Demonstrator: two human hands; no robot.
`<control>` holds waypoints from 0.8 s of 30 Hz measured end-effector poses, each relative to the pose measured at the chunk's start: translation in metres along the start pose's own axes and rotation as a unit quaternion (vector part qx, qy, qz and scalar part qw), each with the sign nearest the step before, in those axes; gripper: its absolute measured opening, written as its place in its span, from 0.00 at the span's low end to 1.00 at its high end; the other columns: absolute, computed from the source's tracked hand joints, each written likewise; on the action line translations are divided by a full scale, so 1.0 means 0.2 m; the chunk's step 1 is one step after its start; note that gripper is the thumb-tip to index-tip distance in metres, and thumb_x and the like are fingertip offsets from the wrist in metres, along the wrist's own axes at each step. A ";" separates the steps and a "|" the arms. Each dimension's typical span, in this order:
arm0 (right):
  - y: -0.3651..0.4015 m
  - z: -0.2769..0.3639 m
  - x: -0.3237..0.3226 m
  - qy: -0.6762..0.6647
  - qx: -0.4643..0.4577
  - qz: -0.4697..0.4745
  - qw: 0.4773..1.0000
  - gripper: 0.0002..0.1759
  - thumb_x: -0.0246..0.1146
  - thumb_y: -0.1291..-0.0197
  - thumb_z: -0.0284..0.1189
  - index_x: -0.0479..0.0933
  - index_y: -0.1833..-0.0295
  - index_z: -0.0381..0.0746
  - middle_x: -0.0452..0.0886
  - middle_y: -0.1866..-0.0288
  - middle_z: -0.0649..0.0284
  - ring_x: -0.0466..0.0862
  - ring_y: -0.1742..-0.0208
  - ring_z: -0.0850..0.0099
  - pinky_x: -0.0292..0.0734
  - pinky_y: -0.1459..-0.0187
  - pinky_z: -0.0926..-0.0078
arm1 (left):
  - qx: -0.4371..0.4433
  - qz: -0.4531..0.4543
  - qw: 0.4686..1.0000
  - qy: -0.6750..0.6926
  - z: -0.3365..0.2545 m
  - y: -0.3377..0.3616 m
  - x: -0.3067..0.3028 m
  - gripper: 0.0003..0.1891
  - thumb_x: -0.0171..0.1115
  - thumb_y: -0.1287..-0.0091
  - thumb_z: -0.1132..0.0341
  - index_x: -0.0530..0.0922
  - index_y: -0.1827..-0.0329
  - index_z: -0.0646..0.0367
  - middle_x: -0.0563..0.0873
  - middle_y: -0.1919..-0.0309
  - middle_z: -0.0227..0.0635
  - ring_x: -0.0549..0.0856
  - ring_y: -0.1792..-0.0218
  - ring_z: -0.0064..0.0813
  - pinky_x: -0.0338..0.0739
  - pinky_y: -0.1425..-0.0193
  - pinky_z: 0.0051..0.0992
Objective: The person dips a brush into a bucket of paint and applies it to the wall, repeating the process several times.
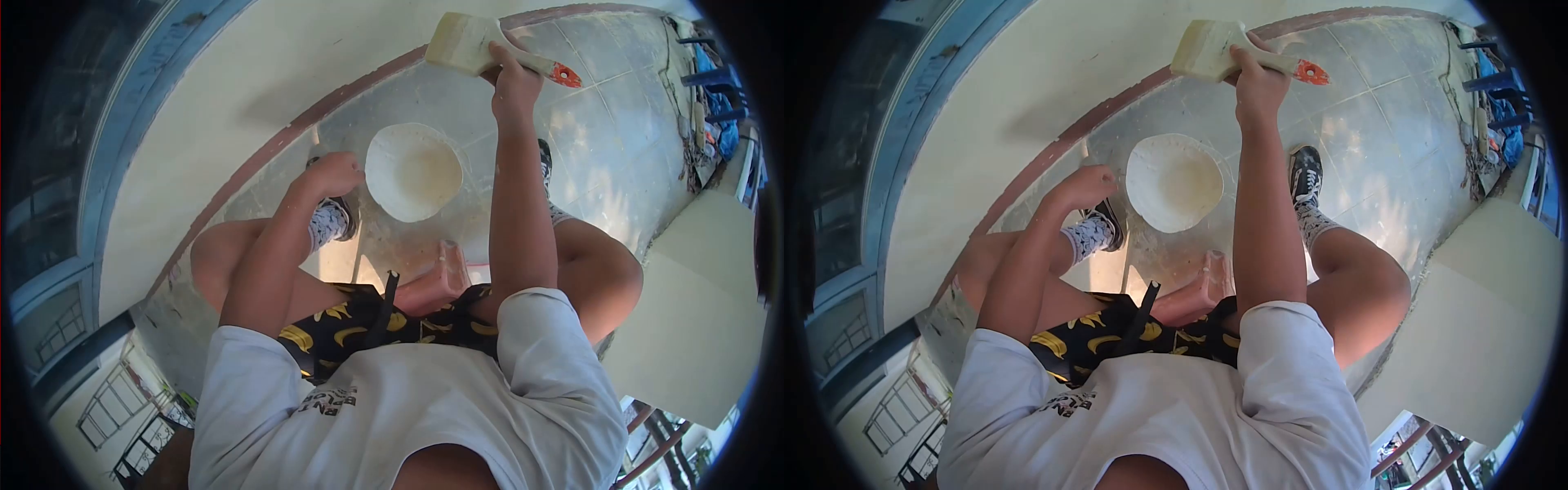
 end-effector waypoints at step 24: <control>0.86 -0.88 -0.37 0.439 0.001 0.143 0.887 0.19 0.64 0.48 0.25 0.77 0.48 0.33 0.82 0.54 0.52 0.83 0.54 0.65 0.75 0.52 0.73 | -0.215 -0.033 0.830 0.514 0.12 -0.11 1.12 0.14 0.54 0.37 0.66 0.79 0.57 0.70 0.86 0.72 0.45 0.87 0.75 0.34 0.80 0.67 0.28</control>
Point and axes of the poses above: each hand's wrist, its own y-axis away from the middle knuckle, its own x-axis out of the palm, z = x × y, the point moved 4 cm from there along -y, towards the middle knuckle
